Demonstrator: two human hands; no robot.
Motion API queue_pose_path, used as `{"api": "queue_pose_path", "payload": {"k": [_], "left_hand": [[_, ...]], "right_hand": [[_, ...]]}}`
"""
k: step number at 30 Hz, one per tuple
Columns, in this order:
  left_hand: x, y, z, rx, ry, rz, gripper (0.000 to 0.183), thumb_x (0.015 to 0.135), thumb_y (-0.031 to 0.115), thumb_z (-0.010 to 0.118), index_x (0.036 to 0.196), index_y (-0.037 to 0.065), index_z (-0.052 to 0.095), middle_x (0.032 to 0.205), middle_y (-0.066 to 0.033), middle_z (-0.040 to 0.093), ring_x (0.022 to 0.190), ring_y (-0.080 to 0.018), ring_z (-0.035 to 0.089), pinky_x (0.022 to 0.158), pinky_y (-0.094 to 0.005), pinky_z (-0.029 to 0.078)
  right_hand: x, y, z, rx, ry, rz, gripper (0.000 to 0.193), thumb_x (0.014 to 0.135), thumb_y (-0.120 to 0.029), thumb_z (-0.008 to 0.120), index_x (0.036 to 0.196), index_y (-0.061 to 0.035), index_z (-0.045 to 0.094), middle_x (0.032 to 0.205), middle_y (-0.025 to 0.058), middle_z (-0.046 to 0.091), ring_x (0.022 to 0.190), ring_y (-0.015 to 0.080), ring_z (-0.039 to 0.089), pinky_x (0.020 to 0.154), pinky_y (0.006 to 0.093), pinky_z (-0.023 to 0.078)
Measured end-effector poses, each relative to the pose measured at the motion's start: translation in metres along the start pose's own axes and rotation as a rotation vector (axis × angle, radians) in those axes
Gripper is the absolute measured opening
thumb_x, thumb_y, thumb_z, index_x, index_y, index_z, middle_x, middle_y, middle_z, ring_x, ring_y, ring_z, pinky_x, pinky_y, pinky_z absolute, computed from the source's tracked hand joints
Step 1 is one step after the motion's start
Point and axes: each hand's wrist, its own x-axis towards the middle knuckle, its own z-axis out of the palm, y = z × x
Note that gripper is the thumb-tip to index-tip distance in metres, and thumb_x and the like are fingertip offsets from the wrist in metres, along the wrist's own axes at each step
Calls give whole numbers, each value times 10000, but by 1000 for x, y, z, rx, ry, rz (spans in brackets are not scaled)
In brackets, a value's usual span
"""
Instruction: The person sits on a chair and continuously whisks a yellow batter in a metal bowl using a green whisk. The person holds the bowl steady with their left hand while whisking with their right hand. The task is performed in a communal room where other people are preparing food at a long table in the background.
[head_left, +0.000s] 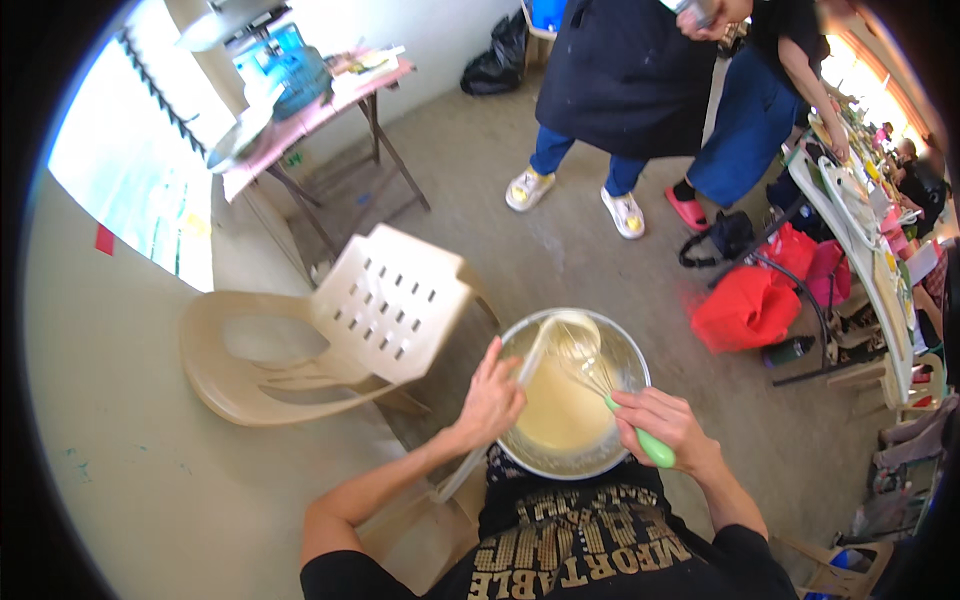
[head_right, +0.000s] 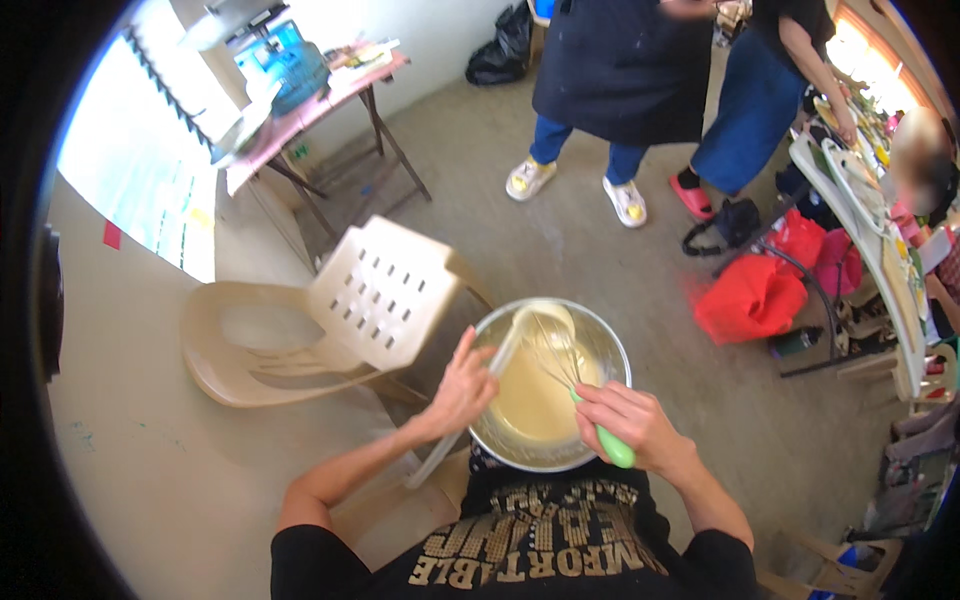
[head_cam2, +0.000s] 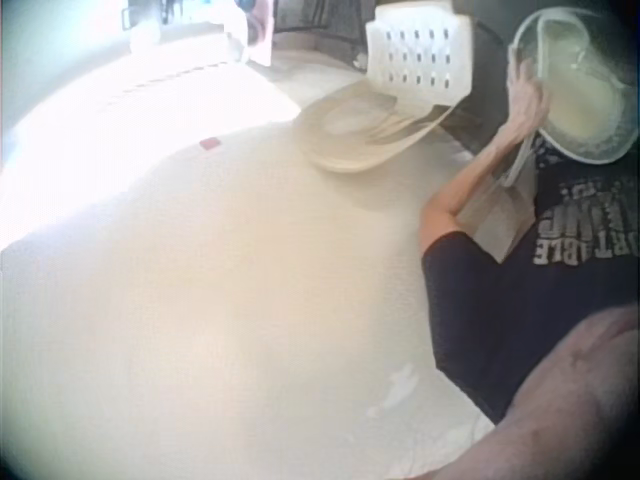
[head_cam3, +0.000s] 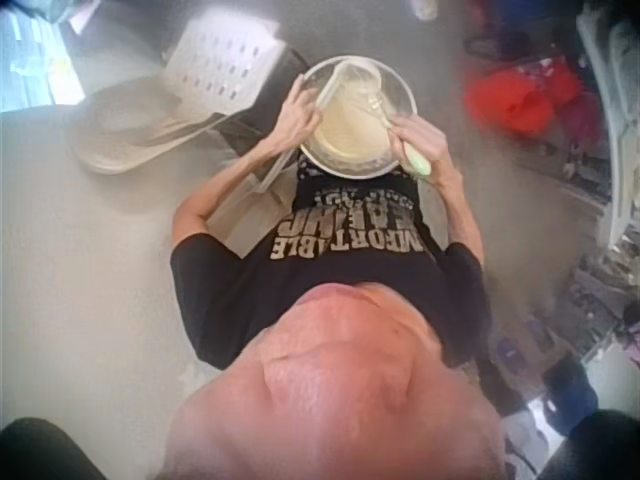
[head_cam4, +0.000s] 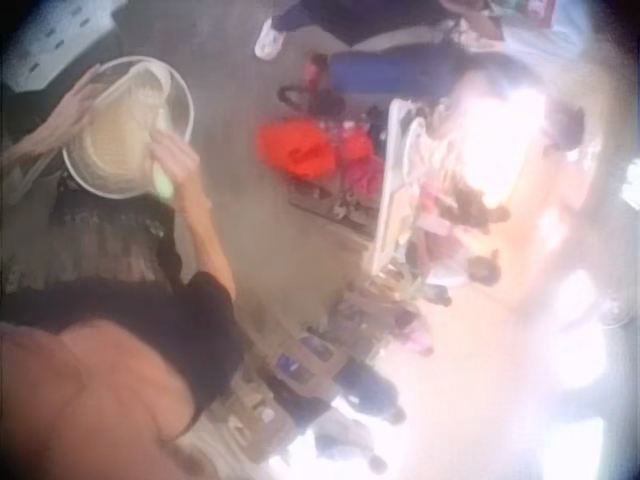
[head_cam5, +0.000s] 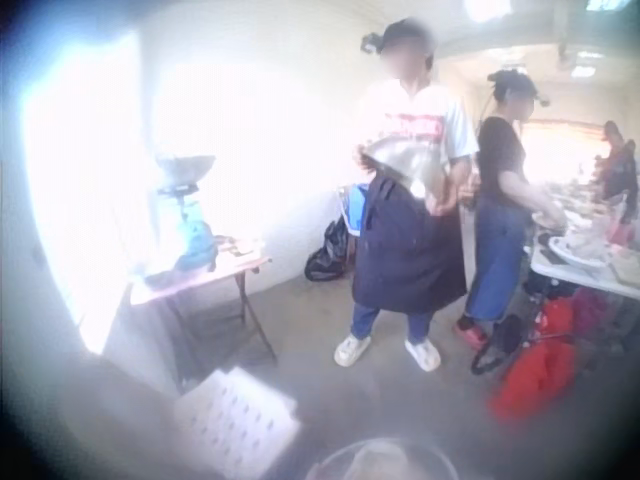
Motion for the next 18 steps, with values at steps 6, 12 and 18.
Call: {"api": "queue_pose_path", "payload": {"k": [6,12,18], "left_hand": [[2,-7,1,-72,5,30,270,881,150,485,834,-78,622,1314,-198,471,1396,-426,170,1092,-505,254],[5,-9,3,-21,-3,31,259,869,151,500,812,-65,630,1316,-197,466,1395,-421,176,1072,-519,267],[2,-5,2,-208,-4,24,246,900,124,461,833,-56,615,1362,-244,397,1397,-434,151,1106,-514,223]], "right_hand": [[7,-11,-23,172,160,106,133,707,57,650,830,8,641,911,154,687,692,254,658,645,319,538],[2,-8,0,75,82,20,139,718,43,654,851,9,632,890,164,686,701,260,659,655,315,537],[-25,-21,-45,242,137,294,62,748,38,628,803,15,644,884,164,695,691,236,659,634,316,530]]}}
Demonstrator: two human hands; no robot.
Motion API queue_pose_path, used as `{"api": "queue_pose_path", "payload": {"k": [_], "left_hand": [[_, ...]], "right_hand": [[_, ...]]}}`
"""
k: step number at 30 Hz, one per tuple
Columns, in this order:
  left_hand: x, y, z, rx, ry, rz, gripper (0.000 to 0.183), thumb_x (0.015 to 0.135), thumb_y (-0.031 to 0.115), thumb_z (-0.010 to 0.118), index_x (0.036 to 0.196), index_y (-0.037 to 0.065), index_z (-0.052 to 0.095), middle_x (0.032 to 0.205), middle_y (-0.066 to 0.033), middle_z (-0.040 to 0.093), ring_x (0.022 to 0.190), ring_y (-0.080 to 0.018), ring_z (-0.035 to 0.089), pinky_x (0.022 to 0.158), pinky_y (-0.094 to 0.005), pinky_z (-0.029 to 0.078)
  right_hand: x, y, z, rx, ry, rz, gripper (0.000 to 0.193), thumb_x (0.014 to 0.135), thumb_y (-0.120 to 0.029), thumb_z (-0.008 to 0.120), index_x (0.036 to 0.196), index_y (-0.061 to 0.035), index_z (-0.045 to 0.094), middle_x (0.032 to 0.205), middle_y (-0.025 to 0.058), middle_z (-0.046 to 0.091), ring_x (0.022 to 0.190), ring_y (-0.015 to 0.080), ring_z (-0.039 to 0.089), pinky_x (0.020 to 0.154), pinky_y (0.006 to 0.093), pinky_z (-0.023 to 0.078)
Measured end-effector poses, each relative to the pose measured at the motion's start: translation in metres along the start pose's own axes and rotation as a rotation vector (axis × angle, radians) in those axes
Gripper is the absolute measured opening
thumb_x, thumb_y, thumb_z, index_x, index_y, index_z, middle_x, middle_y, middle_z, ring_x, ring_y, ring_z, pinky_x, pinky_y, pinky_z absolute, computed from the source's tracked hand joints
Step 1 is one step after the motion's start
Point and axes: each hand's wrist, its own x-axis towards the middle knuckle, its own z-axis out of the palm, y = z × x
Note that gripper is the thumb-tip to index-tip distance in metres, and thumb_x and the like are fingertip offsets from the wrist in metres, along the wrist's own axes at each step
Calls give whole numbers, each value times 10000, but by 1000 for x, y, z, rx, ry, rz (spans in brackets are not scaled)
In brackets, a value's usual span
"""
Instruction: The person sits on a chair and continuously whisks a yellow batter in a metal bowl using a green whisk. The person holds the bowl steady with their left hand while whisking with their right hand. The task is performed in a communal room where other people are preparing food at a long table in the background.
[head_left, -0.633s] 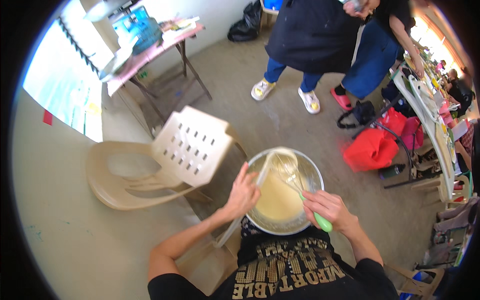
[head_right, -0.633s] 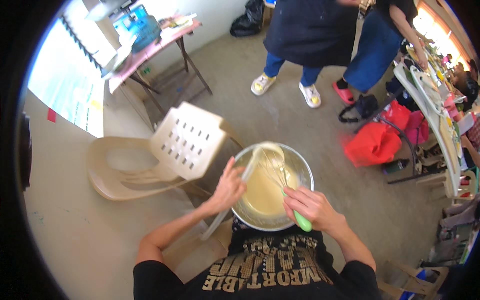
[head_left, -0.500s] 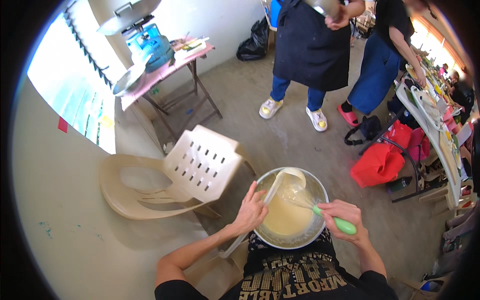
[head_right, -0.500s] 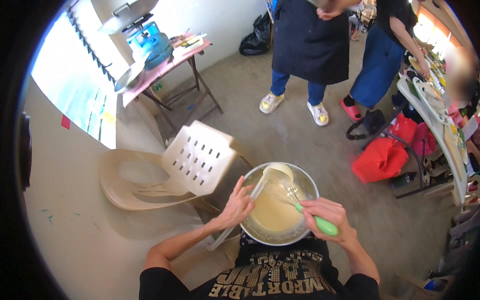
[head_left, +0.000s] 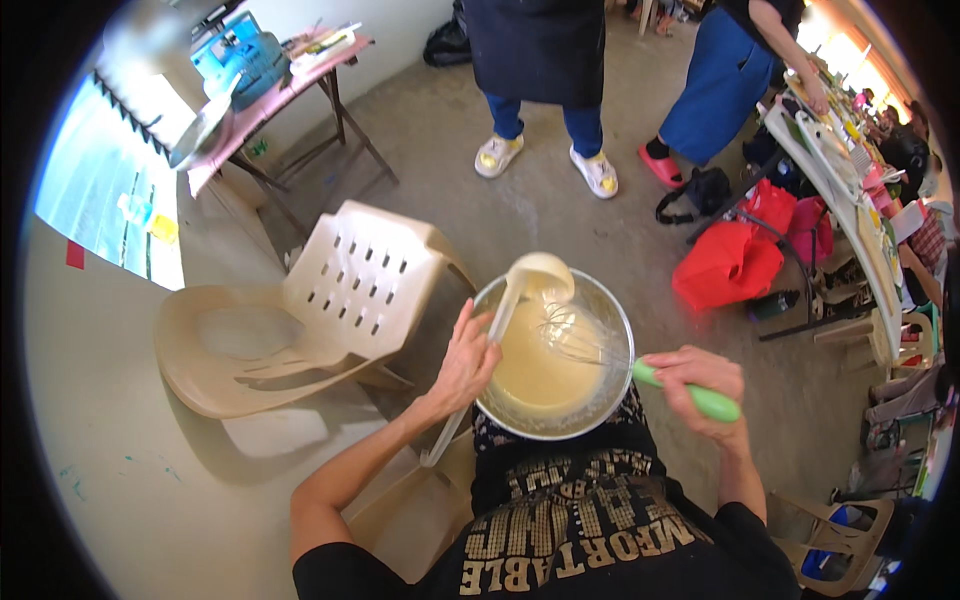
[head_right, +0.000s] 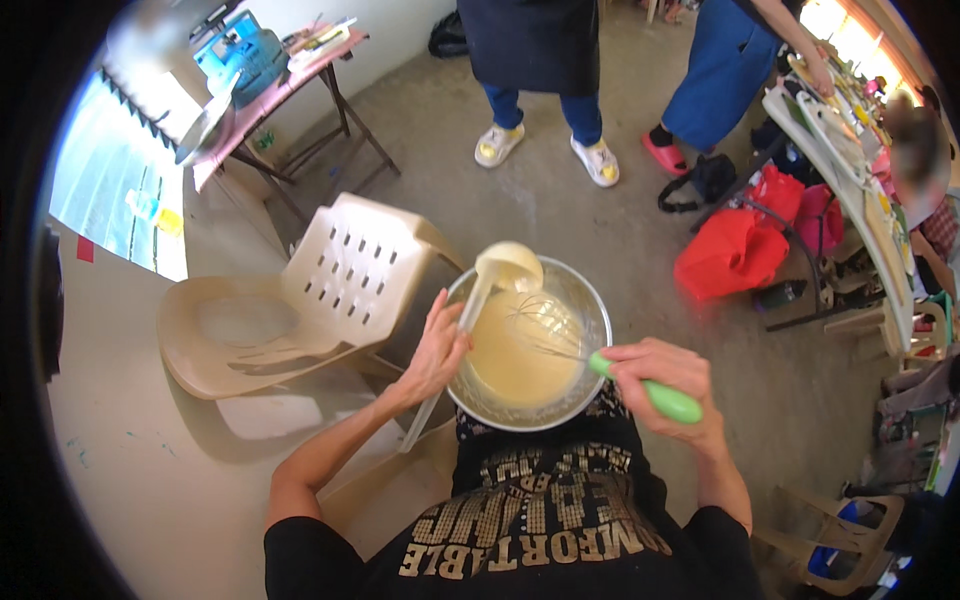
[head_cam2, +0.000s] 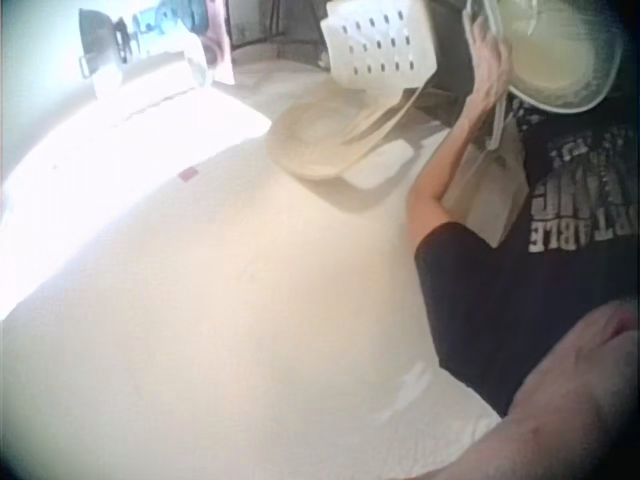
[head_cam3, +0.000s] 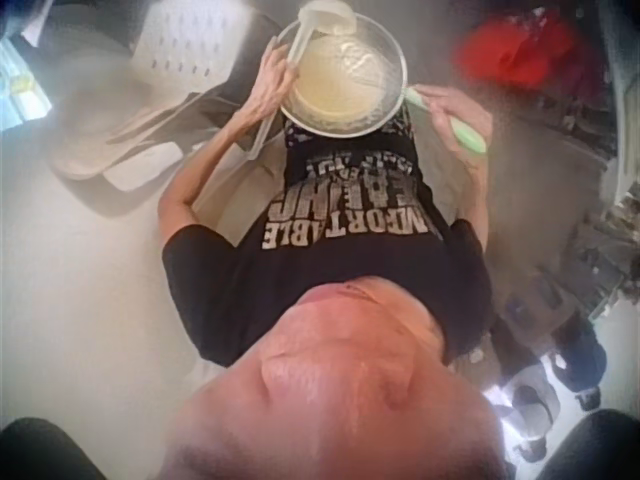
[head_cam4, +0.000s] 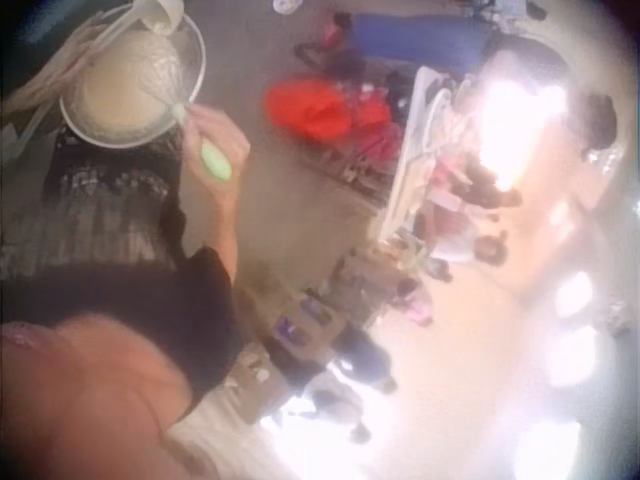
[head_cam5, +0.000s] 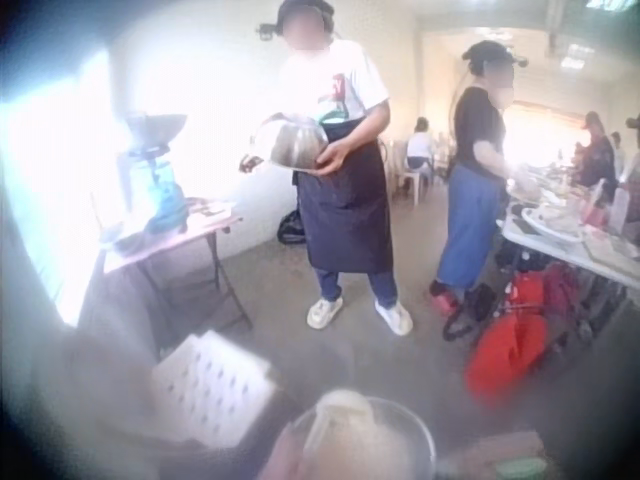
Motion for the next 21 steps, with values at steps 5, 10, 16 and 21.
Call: {"api": "queue_pose_path", "payload": {"k": [5,10,16,21], "left_hand": [[-8,1,-10,-270,-29,-11,204,923,83,402,887,-20,574,1426,-272,294,1402,-428,142,1131,-477,176],[-13,2,-15,-277,-62,54,180,904,56,382,897,-1,553,1426,-258,295,1404,-425,147,1132,-498,157],[-11,5,-18,-218,-138,54,185,929,91,374,849,10,520,1495,-241,230,1418,-408,125,1135,-472,133],[-10,6,-15,-191,-139,41,182,933,78,380,855,3,526,1480,-235,254,1411,-416,144,1129,-480,160]], "right_hand": [[-28,-4,-14,96,221,223,71,819,12,585,812,37,651,902,198,690,688,223,654,589,301,520],[-26,-9,1,128,447,218,84,826,23,568,832,61,642,942,220,680,662,214,631,555,284,499],[-13,-12,15,-131,424,-174,109,726,66,625,835,55,635,974,229,667,558,212,572,509,285,470],[-14,-17,23,-210,365,-312,187,670,70,669,852,57,631,996,223,658,566,206,585,495,277,487]]}}
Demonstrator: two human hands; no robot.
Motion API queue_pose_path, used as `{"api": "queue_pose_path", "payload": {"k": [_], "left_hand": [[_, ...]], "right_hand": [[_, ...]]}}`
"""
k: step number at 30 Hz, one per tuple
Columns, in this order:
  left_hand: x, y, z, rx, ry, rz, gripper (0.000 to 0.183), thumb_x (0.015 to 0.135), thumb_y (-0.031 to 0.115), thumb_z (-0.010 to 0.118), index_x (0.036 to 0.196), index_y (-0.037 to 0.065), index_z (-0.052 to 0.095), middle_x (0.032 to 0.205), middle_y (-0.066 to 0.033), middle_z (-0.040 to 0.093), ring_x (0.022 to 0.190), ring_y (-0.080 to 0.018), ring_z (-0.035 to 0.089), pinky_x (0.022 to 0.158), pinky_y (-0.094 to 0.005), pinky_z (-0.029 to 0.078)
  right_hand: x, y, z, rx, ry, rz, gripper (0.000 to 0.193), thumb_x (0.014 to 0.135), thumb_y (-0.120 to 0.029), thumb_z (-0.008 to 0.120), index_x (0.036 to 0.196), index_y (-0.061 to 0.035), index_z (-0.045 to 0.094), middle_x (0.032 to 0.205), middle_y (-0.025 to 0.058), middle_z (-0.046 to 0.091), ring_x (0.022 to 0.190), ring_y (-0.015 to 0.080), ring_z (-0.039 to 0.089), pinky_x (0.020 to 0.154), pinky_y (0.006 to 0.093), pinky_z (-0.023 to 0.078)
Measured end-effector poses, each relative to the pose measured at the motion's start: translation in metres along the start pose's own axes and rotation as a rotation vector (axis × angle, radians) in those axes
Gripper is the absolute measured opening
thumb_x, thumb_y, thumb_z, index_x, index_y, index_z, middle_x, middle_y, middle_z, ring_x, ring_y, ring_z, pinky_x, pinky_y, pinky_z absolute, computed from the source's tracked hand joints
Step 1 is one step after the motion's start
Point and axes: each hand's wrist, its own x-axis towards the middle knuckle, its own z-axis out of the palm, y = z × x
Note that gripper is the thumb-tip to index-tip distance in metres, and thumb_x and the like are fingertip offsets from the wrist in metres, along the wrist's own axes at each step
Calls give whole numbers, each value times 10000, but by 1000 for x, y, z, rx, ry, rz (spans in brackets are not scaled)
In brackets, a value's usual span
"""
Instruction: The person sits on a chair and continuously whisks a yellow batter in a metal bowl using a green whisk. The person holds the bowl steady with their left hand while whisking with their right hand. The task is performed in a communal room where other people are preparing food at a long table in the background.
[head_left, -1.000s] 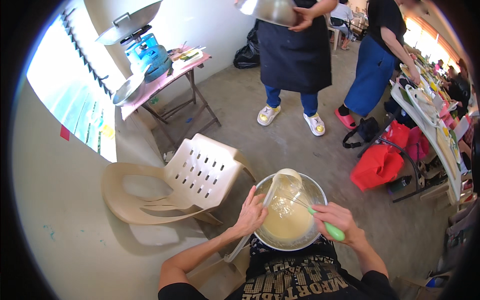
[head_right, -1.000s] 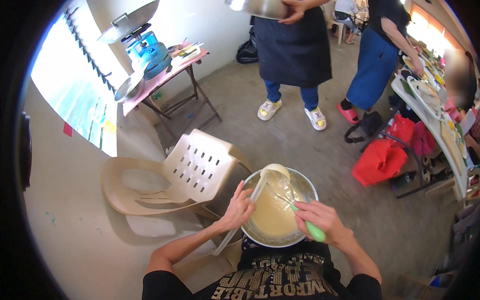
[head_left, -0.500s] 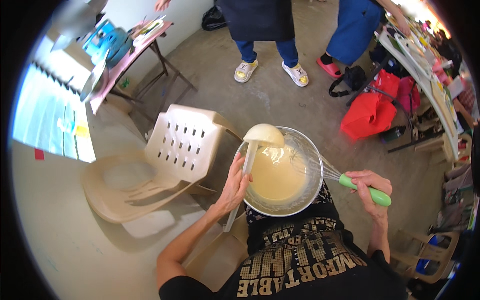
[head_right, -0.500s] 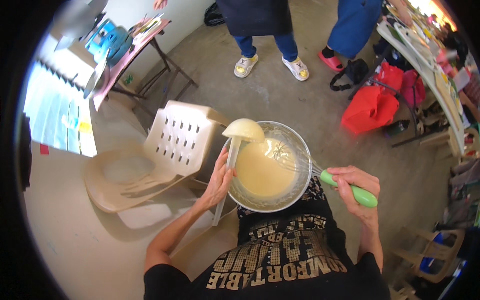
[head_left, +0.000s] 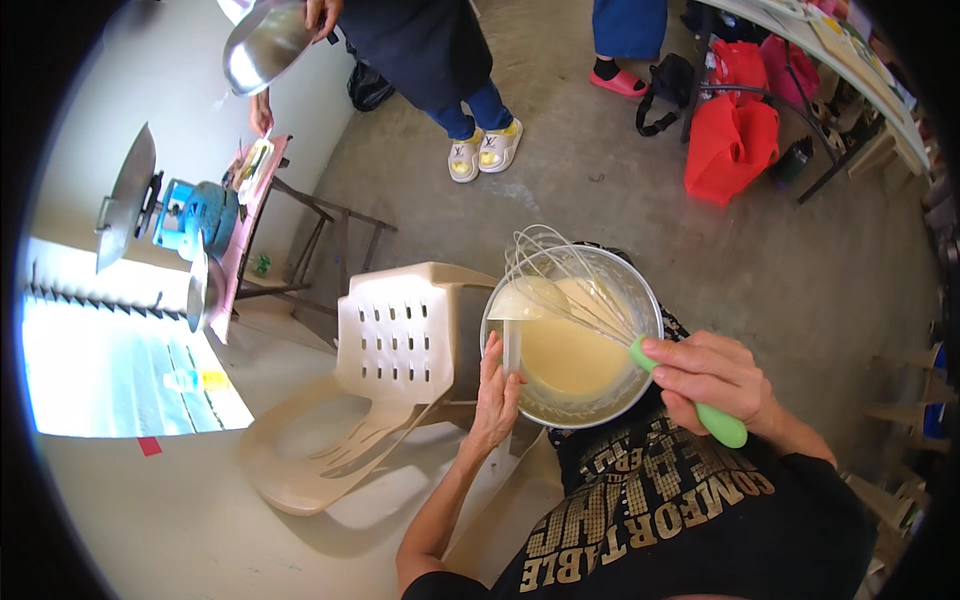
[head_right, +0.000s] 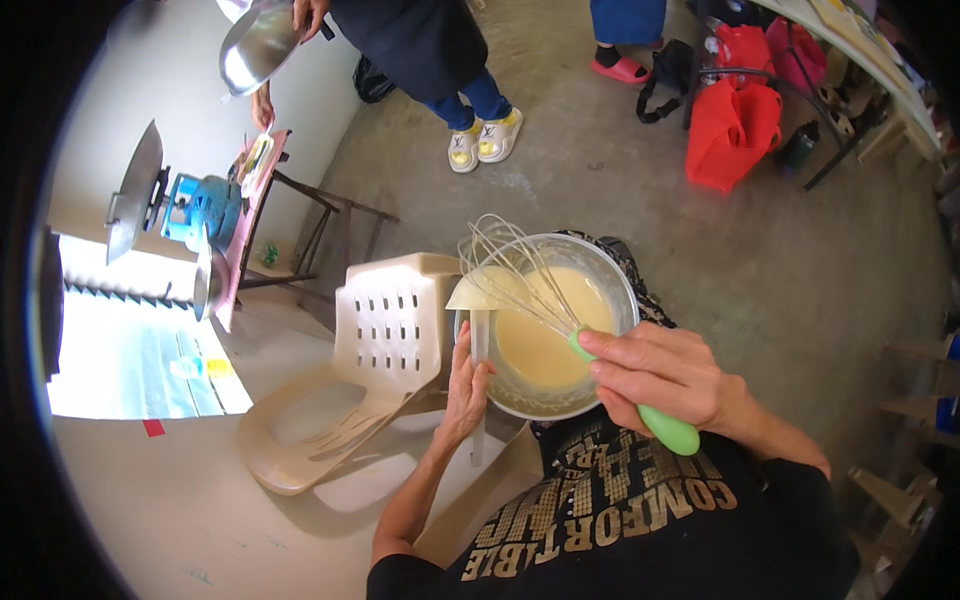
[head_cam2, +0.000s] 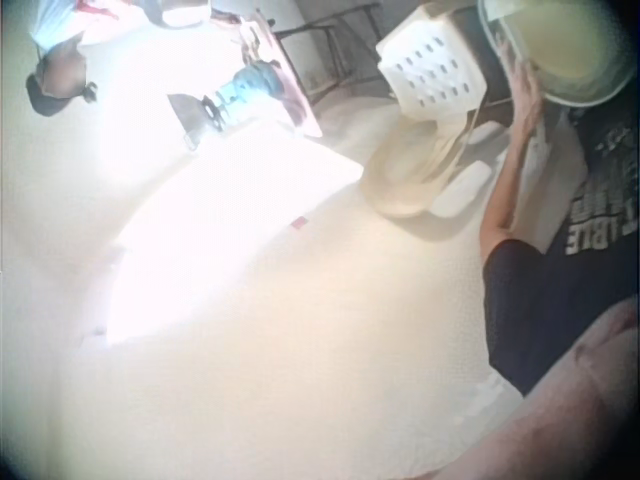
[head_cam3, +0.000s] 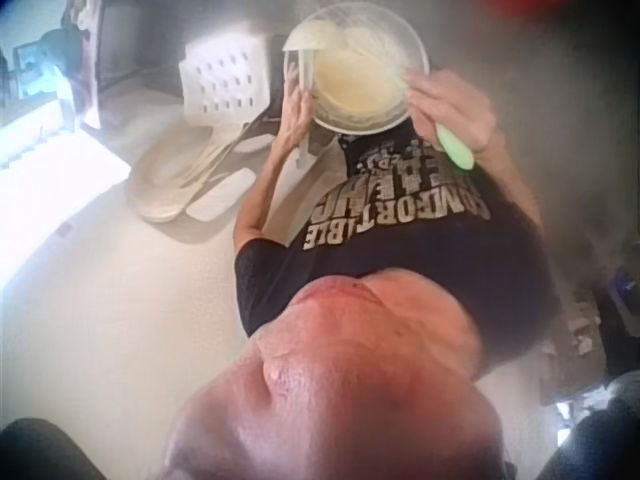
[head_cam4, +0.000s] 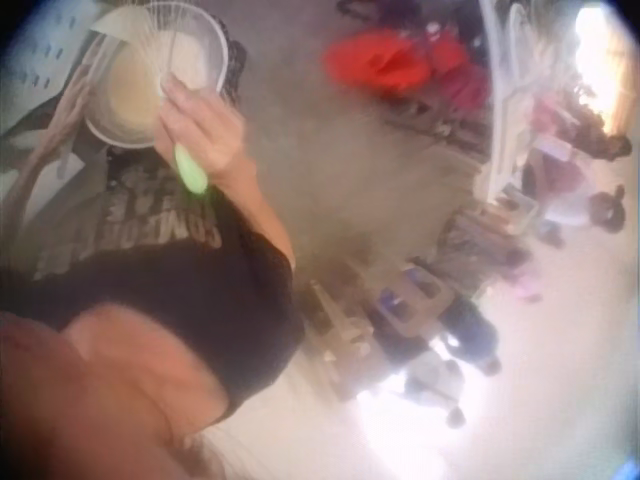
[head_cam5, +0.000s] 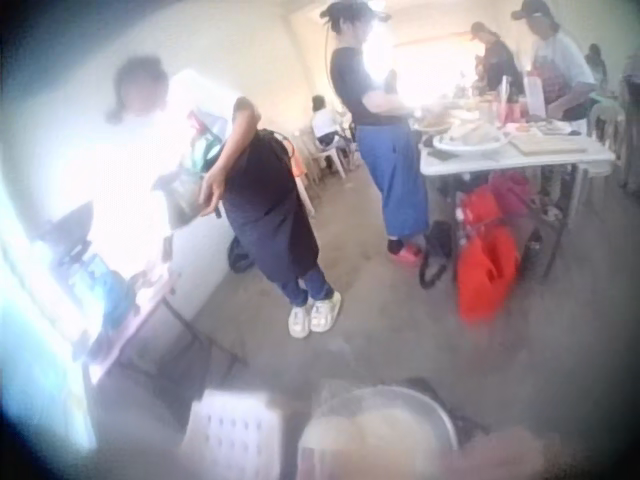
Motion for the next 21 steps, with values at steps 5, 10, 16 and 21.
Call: {"api": "queue_pose_path", "payload": {"k": [5,10,16,21], "left_hand": [[-2,-5,1,0,-28,-7,219,964,114,375,877,-8,534,1471,-244,249,1410,-409,151,1128,-470,173],[-3,-5,2,-53,4,-103,238,973,122,358,870,-6,531,1488,-238,233,1417,-381,156,1129,-444,175],[-3,-5,1,-79,-5,-113,236,974,120,360,858,-6,522,1487,-235,239,1416,-376,165,1125,-439,185],[-1,-6,1,-28,-7,-84,234,971,120,368,848,-4,523,1480,-234,257,1413,-377,175,1121,-437,193]], "right_hand": [[-21,2,1,-83,-46,-49,173,669,50,693,823,60,616,989,208,654,565,200,580,487,277,497],[-44,0,-4,-70,-109,48,151,678,49,690,810,47,617,967,182,656,581,209,575,500,282,496],[-31,5,-1,-57,48,49,143,683,60,679,813,45,621,970,185,653,598,211,585,502,279,495],[-8,-6,-1,-87,23,-87,171,684,37,691,840,45,621,977,200,647,611,204,591,509,274,505]]}}
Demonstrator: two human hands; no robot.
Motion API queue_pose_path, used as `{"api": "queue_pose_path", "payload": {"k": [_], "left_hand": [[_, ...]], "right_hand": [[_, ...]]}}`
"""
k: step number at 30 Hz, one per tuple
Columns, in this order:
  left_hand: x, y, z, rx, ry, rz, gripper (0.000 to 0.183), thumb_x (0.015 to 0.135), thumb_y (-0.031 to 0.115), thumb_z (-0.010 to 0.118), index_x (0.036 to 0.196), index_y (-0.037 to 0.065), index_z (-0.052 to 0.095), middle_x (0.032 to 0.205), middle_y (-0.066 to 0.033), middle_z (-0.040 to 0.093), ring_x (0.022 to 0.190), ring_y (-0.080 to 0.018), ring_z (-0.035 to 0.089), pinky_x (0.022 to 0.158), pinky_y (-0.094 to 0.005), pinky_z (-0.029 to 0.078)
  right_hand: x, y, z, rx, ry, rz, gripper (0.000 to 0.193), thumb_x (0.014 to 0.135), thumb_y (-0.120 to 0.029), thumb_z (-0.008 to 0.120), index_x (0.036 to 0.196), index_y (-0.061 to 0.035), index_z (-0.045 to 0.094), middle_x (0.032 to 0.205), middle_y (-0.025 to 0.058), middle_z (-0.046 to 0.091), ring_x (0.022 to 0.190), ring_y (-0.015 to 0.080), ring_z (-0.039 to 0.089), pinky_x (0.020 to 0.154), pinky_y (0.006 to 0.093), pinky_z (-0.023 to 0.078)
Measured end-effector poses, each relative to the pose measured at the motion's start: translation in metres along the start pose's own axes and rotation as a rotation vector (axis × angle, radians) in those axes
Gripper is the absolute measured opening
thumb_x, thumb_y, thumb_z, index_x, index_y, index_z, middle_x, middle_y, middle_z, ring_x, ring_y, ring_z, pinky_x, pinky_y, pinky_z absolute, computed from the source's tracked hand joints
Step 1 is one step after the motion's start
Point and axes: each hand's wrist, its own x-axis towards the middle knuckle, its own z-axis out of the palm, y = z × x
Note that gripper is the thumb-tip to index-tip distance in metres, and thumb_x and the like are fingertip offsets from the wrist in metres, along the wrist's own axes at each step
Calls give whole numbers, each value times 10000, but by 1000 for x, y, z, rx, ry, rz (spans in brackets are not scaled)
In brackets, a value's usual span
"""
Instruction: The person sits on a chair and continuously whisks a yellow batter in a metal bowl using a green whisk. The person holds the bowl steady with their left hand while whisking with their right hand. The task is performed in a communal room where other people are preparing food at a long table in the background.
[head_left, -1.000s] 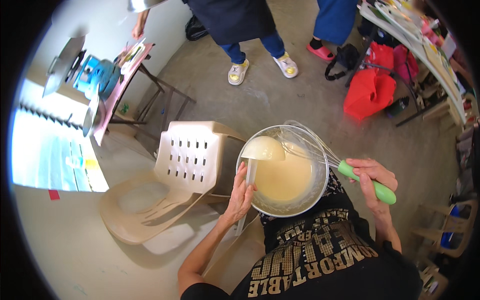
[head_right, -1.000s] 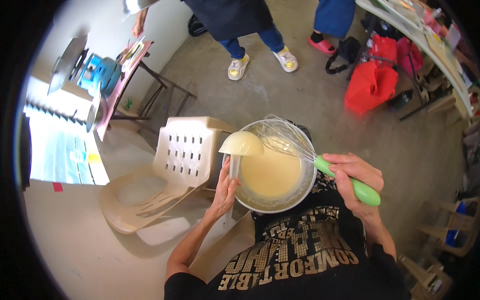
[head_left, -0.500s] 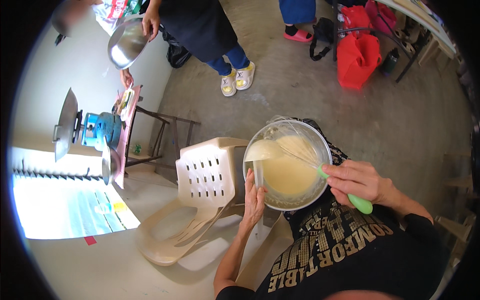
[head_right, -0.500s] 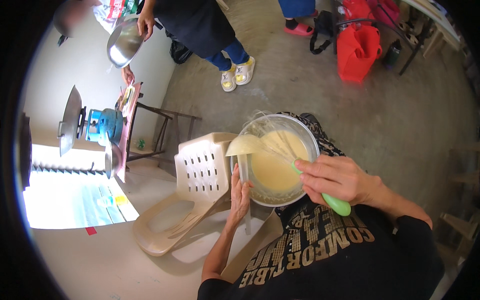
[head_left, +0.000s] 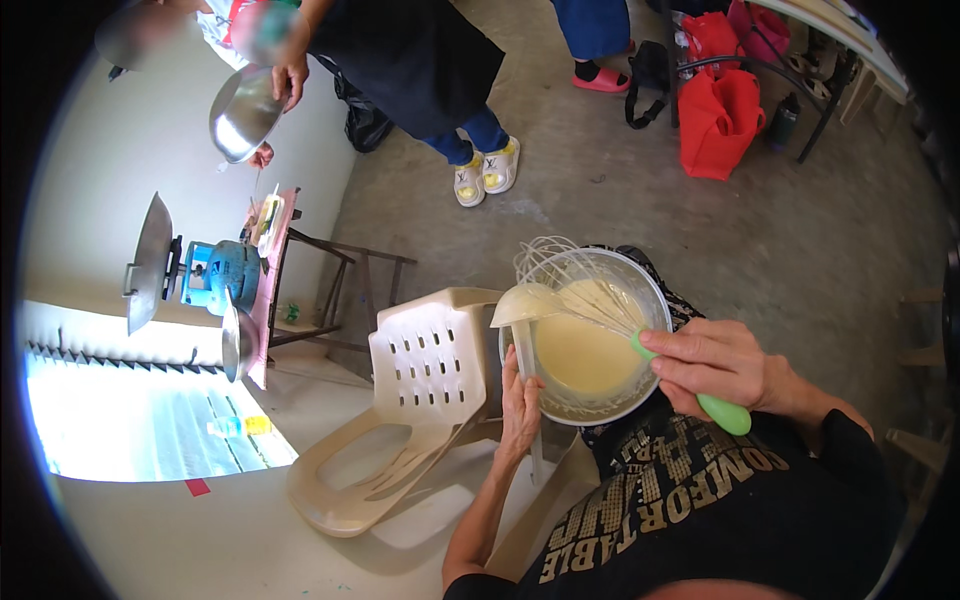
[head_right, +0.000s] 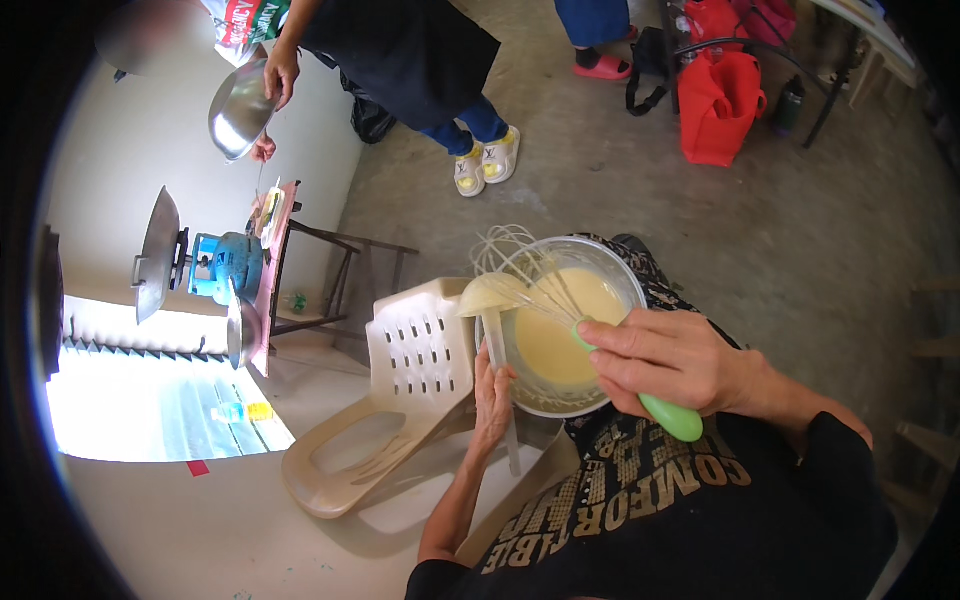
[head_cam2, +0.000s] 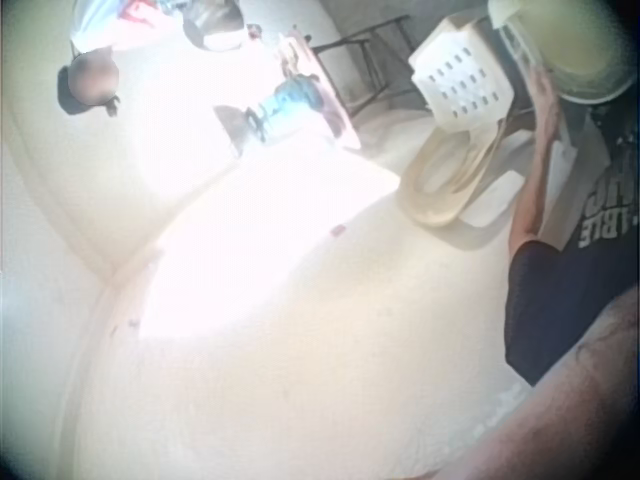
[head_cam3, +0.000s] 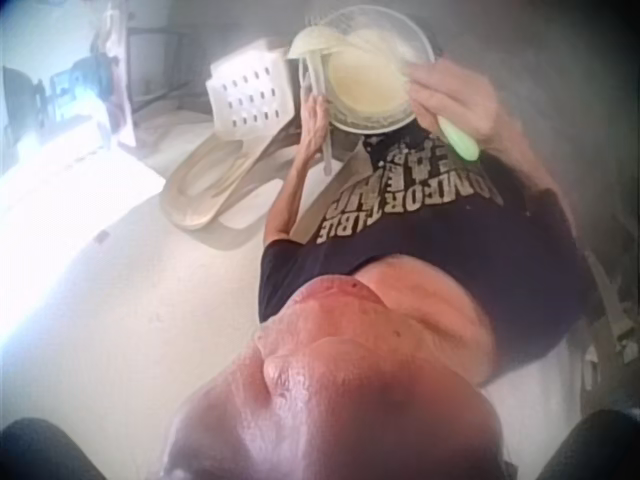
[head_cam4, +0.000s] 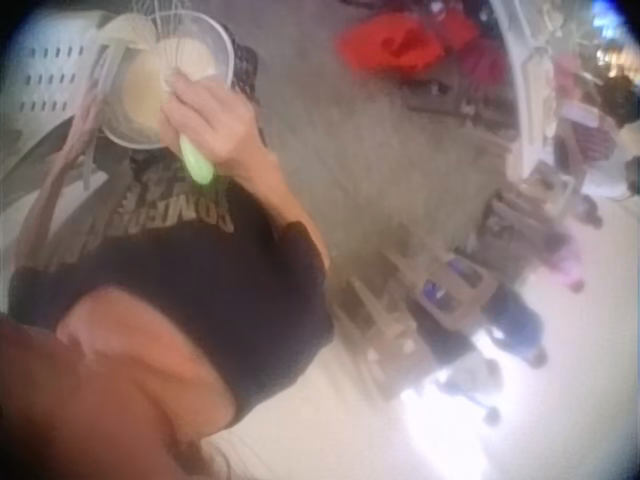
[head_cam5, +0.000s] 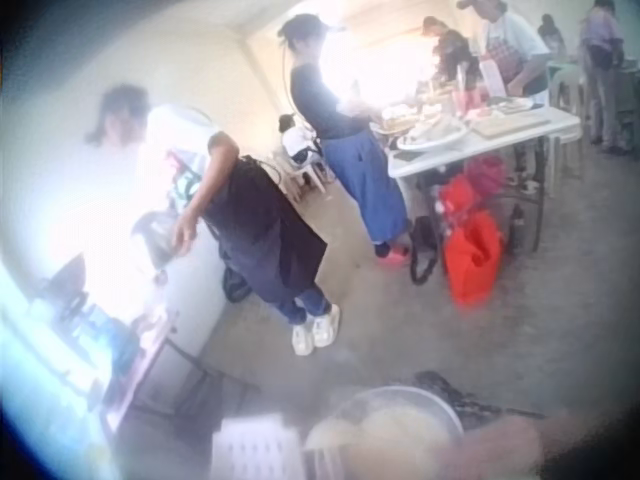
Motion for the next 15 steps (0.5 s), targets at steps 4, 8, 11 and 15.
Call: {"api": "queue_pose_path", "payload": {"k": [4,8,11,15], "left_hand": [[-2,0,2,-24,32,-38,237,972,125,373,844,-4,525,1472,-238,274,1409,-376,187,1113,-429,209],[-3,1,3,-76,46,-93,245,973,136,370,879,-12,540,1473,-231,279,1400,-372,209,1103,-407,230],[1,4,4,-102,33,-114,250,966,132,379,1020,-29,563,1475,-219,284,1391,-360,232,1104,-392,231],[-2,19,-2,-78,38,-96,406,933,98,406,1314,-25,475,1454,-200,326,1375,-347,262,1126,-392,202]], "right_hand": [[-1,-2,4,-6,-59,-54,200,678,17,707,857,41,620,987,199,645,619,205,595,524,279,518],[-23,1,6,-29,-104,-2,192,684,13,700,856,34,618,966,187,647,639,217,603,532,284,520],[-34,5,5,7,-138,102,168,688,19,687,842,31,620,956,180,652,633,230,605,526,296,514],[-35,11,4,57,-119,128,103,717,0,665,814,6,632,955,173,665,622,246,603,549,322,509]]}}
